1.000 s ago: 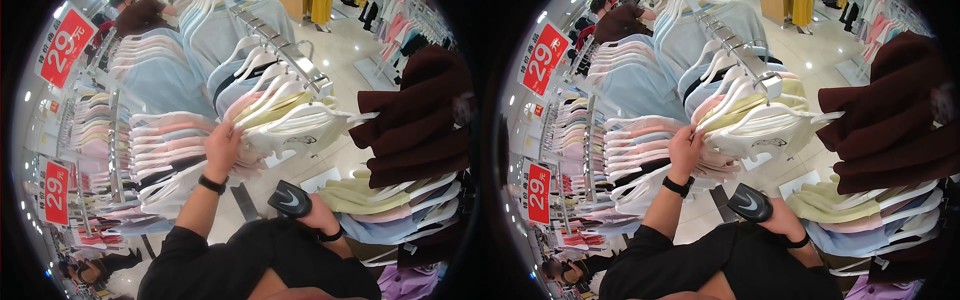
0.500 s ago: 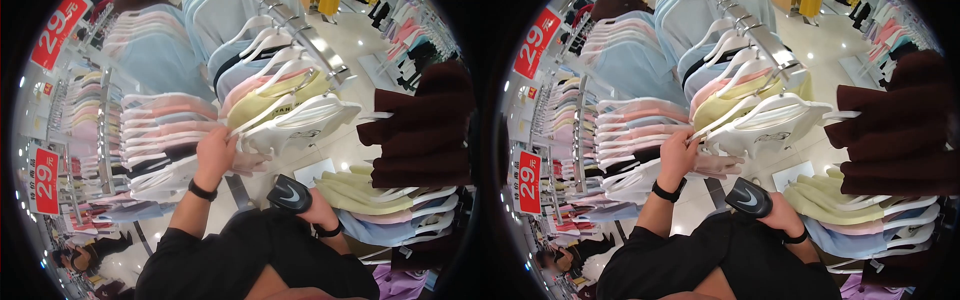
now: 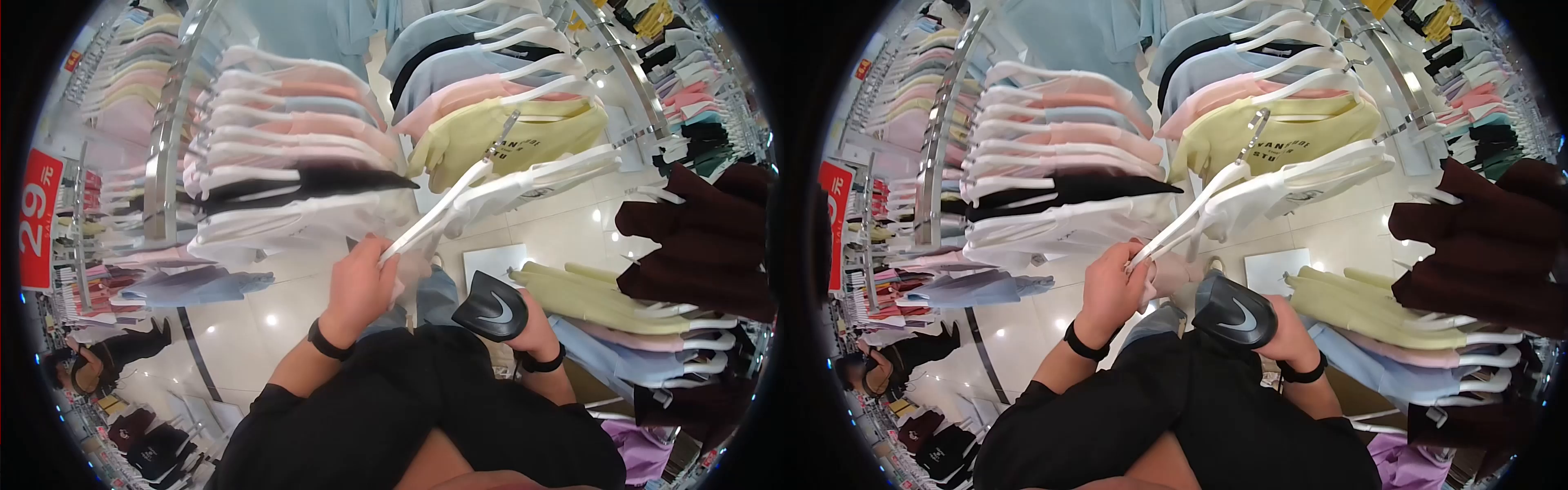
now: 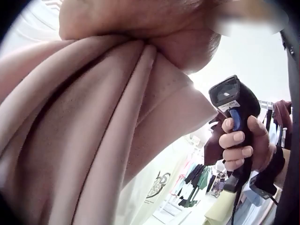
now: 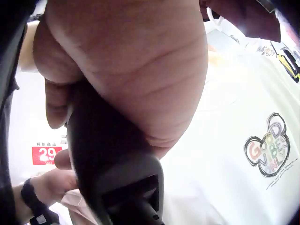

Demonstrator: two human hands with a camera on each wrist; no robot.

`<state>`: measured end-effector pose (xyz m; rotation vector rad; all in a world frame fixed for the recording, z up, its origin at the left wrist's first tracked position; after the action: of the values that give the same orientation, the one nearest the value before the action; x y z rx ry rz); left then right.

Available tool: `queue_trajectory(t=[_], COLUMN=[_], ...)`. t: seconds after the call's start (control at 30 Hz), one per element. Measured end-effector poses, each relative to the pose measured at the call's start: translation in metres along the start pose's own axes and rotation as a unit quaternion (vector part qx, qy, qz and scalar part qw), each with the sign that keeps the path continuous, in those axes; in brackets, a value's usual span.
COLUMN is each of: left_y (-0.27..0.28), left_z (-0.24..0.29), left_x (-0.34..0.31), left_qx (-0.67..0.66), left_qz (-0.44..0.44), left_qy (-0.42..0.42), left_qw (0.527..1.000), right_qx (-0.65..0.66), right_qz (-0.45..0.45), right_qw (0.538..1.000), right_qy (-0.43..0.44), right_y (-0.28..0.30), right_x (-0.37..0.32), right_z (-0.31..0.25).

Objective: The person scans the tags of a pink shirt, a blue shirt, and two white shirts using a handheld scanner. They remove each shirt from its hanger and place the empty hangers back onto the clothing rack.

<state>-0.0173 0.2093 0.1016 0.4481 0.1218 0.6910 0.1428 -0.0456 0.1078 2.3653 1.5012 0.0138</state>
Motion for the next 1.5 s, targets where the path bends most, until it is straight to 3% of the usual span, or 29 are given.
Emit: queue_trajectory(t=[0.13, 0.23, 0.3, 0.33, 0.43, 0.53, 0.63, 0.67, 0.7, 0.77, 0.87, 1.03, 1.1, 1.13, 1.23, 1.27, 1.33, 1.43, 1.5], left_y=[0.028, 0.056, 0.075, 0.086, 0.120, 0.153, 0.186, 0.199, 0.210, 0.226, 0.248, 0.268, 0.271, 0.273, 0.276, 0.275, 0.270, 0.259, 0.258], left_z=[-0.023, -0.036, -0.043, -0.046, -0.047, -0.051, -0.064, -0.061, -0.059, -0.058, -0.052, -0.058, -0.067, -0.066, -0.067, -0.067, -0.066, -0.077, -0.073], left_x=[-0.045, -0.082, -0.110, -0.124, -0.160, -0.195, -0.226, -0.234, -0.242, -0.256, -0.275, -0.295, -0.299, -0.301, -0.301, -0.300, -0.290, -0.274, -0.267], left_qx=[-0.027, -0.015, -0.013, -0.007, -0.006, -0.029, -0.020, -0.029, -0.037, -0.054, -0.089, -0.117, -0.154, -0.167, -0.195, -0.185, -0.163, -0.164, -0.095], left_qz=[0.021, 0.031, 0.040, 0.039, 0.045, 0.055, 0.063, 0.061, 0.059, 0.071, 0.095, 0.159, 0.182, 0.188, 0.184, 0.173, 0.150, 0.179, 0.196], left_qy=[0.029, 0.010, -0.004, -0.007, -0.017, -0.046, -0.120, -0.131, -0.143, -0.131, -0.107, -0.072, -0.047, -0.026, 0.002, 0.013, 0.032, -0.032, 0.024], left_qw=[0.999, 0.999, 0.999, 0.999, 0.999, 0.997, 0.991, 0.989, 0.987, 0.987, 0.986, 0.978, 0.970, 0.968, 0.963, 0.967, 0.975, 0.969, 0.976], right_qx=[-0.030, -0.073, -0.085, -0.059, -0.103, -0.093, -0.301, -0.264, -0.301, -0.201, -0.264, -0.108, -0.105, -0.156, -0.204, -0.189, -0.197, -0.169, -0.160], right_qz=[-0.053, -0.045, 0.032, -0.098, -0.098, -0.041, -0.043, -0.038, -0.040, -0.057, -0.123, -0.203, -0.204, -0.195, -0.189, -0.171, -0.144, -0.093, -0.046], right_qw=[0.997, 0.996, 0.996, 0.993, 0.990, 0.993, 0.933, 0.946, 0.931, 0.963, 0.924, 0.967, 0.967, 0.954, 0.936, 0.950, 0.952, 0.969, 0.977], right_qy=[-0.038, -0.011, 0.004, -0.005, 0.010, 0.062, 0.194, 0.186, 0.203, 0.168, 0.247, 0.112, 0.110, 0.166, 0.217, 0.180, 0.187, 0.155, 0.132], right_y=[-0.019, -0.031, -0.047, -0.047, -0.065, -0.094, -0.108, -0.114, -0.122, -0.134, -0.133, -0.150, -0.154, -0.154, -0.154, -0.158, -0.165, -0.163, -0.156], right_x=[-0.013, -0.025, -0.038, -0.025, -0.023, -0.019, -0.010, -0.009, -0.011, -0.010, -0.002, -0.013, -0.014, -0.014, -0.015, -0.020, -0.026, -0.036, -0.049], right_z=[-0.010, -0.011, 0.006, -0.022, -0.047, -0.076, -0.087, -0.077, -0.093, -0.099, -0.096, -0.130, -0.131, -0.134, -0.122, -0.116, -0.120, -0.117, -0.110])
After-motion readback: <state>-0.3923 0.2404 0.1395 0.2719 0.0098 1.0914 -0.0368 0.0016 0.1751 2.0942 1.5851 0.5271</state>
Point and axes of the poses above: each hand's wrist, its own x-axis towards the middle knuckle, its own y-axis out of the back of the hand, z = x × y, the point moved 1 cm from there along x, towards the middle knuckle, and after that the axes turned 15 degrees about -x, right-handed, at the moved point
